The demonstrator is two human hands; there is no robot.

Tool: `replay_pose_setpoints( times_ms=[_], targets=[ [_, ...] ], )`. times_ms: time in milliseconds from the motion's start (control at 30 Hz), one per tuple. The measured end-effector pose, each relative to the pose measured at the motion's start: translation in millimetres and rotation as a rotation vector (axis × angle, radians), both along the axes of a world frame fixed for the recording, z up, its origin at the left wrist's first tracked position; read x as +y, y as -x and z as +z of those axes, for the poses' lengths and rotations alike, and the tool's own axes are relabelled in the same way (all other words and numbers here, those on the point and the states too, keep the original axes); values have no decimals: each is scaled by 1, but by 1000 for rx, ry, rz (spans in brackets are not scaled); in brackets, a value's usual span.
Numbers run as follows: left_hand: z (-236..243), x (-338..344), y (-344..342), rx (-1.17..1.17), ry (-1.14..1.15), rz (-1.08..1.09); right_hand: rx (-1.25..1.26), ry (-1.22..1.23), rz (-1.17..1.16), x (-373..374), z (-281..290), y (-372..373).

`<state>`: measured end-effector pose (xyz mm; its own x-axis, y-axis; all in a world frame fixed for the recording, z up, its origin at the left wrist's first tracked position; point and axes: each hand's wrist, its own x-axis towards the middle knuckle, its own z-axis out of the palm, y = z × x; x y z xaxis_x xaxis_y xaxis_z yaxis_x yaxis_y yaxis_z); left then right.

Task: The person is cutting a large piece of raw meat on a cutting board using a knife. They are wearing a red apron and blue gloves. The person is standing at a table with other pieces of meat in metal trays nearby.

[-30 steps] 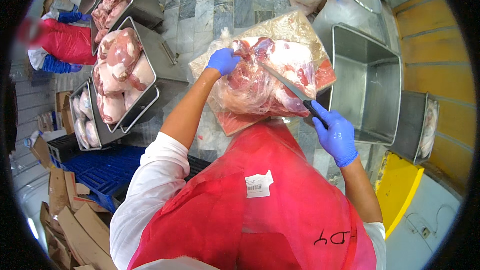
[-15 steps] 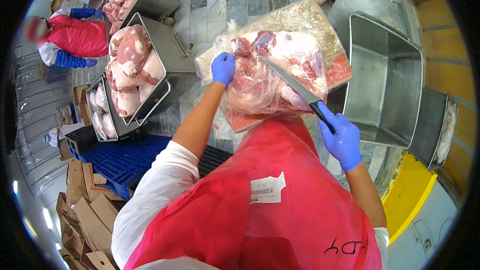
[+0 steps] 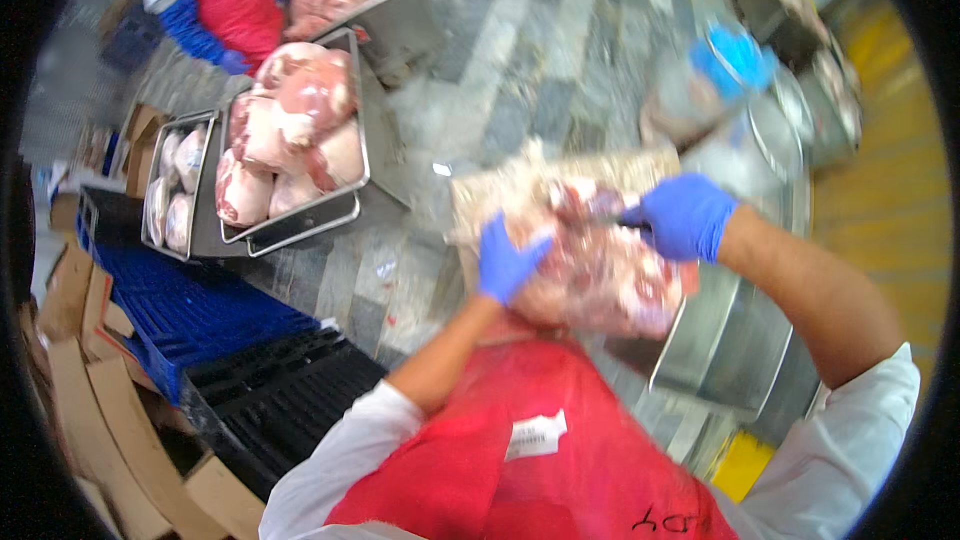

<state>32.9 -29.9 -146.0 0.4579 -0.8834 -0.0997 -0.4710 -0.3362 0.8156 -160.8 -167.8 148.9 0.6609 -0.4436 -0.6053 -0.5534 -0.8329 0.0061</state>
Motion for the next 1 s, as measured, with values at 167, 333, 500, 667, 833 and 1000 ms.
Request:
replay_pose_setpoints(
  times_ms=[167,333,500,667,833,1000],
  targets=[
    [38,49,40,-316,363,-694,75,-109,-77,-18,0,-19],
    [19,35,62,-163,435,-679,72,-5,-103,29,-17,-16],
    [22,41,45,-139,425,-699,122,29,-82,41,-33,-52],
    [31,40,47,-215,402,-706,409,17,211,-29,-39,-161],
    [25,39,50,-234,400,-629,766,-28,329,-51,-58,-278],
    [27,40,67,-295,370,-582,810,5,297,-43,-73,-286]
  ],
)
